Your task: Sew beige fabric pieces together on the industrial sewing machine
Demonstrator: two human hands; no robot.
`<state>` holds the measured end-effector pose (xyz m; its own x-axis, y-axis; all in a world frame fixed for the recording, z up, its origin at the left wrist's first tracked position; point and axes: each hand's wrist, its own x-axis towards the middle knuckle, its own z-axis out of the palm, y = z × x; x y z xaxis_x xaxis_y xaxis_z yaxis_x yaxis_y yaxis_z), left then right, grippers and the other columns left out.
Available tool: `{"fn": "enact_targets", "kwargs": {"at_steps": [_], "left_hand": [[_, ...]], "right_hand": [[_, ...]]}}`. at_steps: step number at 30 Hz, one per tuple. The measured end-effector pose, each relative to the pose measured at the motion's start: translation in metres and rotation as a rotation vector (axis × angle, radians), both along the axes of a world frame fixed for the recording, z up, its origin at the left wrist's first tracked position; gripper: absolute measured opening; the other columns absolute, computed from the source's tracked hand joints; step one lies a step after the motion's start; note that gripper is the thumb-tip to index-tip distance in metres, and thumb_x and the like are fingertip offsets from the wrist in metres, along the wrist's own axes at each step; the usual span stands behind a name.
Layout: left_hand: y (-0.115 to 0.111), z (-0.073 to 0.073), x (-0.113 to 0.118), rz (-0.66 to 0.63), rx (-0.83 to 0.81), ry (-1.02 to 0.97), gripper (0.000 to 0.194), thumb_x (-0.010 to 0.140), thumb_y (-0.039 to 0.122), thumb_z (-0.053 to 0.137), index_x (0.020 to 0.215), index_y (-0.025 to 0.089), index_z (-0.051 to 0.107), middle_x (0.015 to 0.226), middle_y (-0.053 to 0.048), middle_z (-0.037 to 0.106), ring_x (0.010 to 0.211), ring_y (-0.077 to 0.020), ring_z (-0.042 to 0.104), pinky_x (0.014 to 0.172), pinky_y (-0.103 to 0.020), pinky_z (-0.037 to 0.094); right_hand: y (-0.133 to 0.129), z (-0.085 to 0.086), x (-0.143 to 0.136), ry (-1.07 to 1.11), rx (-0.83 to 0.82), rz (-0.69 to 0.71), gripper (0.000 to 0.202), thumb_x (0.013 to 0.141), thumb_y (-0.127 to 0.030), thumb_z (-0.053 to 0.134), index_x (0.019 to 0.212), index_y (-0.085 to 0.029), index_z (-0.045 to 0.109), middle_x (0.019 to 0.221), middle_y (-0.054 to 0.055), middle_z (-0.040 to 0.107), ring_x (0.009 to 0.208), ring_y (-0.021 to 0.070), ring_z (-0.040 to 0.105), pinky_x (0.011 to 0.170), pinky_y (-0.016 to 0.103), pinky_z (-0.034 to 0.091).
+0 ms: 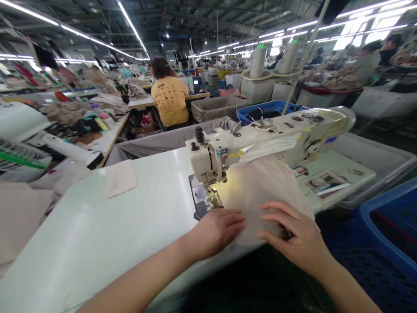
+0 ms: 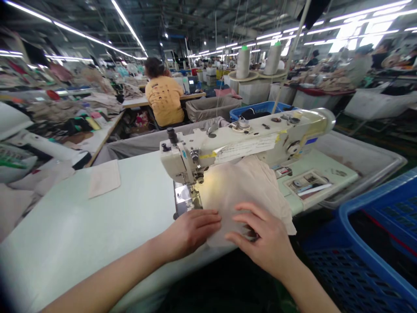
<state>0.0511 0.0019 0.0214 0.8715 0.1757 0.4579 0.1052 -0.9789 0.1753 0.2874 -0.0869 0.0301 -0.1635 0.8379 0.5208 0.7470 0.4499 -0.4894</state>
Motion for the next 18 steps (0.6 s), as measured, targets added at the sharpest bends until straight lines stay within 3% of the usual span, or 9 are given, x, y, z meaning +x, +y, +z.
{"fn": "enact_targets", "kwargs": {"at_steps": [2,5,8,11,15,18], "left_hand": [[-0.013,0.001,-0.028,-0.011,-0.019,0.017,0.028,0.100,0.014,0.046,0.123,0.012,0.062,0.122,-0.016,0.072,0.122,-0.0244,0.065,0.102,-0.037,0.055],[-0.035,0.001,-0.078,0.111,-0.111,0.104,0.036,0.100,0.015,0.044,0.133,0.017,0.057,0.126,-0.014,0.071,0.122,-0.0227,0.065,0.099,-0.035,0.057],[-0.053,0.001,-0.122,0.302,-0.180,0.141,0.040,0.096,0.010,0.043,0.131,0.021,0.058,0.129,-0.011,0.070,0.118,-0.0188,0.068,0.099,-0.032,0.058],[-0.064,0.001,-0.152,0.411,-0.184,0.125,0.036,0.096,0.013,0.045,0.126,0.022,0.061,0.125,-0.008,0.072,0.112,-0.0176,0.071,0.095,-0.030,0.059],[-0.068,0.005,-0.169,0.672,-0.291,0.081,0.028,0.100,0.023,0.044,0.113,0.024,0.069,0.105,-0.003,0.079,0.091,-0.0168,0.076,0.083,-0.027,0.061],[-0.066,0.011,-0.171,0.919,-0.444,0.021,0.029,0.099,0.034,0.045,0.095,0.024,0.072,0.090,-0.001,0.079,0.080,-0.0177,0.075,0.075,-0.026,0.060]], "right_hand": [[-0.005,0.000,0.003,-0.065,0.017,0.061,0.047,0.080,-0.059,0.076,0.107,-0.020,0.069,0.127,0.014,0.068,0.097,0.0231,0.073,0.071,0.027,0.059],[-0.010,-0.007,-0.010,-0.202,-0.005,0.290,0.082,0.067,-0.074,0.076,0.123,-0.015,0.066,0.137,0.019,0.063,0.114,0.0304,0.068,0.087,0.034,0.060],[-0.011,-0.017,-0.035,-0.351,-0.118,0.483,0.082,0.069,-0.060,0.084,0.131,-0.011,0.062,0.142,0.021,0.059,0.122,0.0331,0.064,0.091,0.038,0.059],[-0.008,-0.023,-0.053,-0.376,-0.245,0.549,0.080,0.070,-0.043,0.088,0.138,-0.012,0.058,0.146,0.020,0.055,0.128,0.0346,0.060,0.092,0.041,0.059],[0.003,-0.025,-0.055,-0.038,-0.383,0.579,0.092,0.064,-0.057,0.087,0.143,-0.023,0.054,0.148,0.017,0.055,0.131,0.0353,0.056,0.105,0.047,0.050],[0.014,-0.026,-0.056,0.347,-0.593,0.562,0.104,0.055,-0.066,0.088,0.145,-0.030,0.050,0.143,0.013,0.060,0.127,0.0353,0.059,0.100,0.047,0.053]]}}
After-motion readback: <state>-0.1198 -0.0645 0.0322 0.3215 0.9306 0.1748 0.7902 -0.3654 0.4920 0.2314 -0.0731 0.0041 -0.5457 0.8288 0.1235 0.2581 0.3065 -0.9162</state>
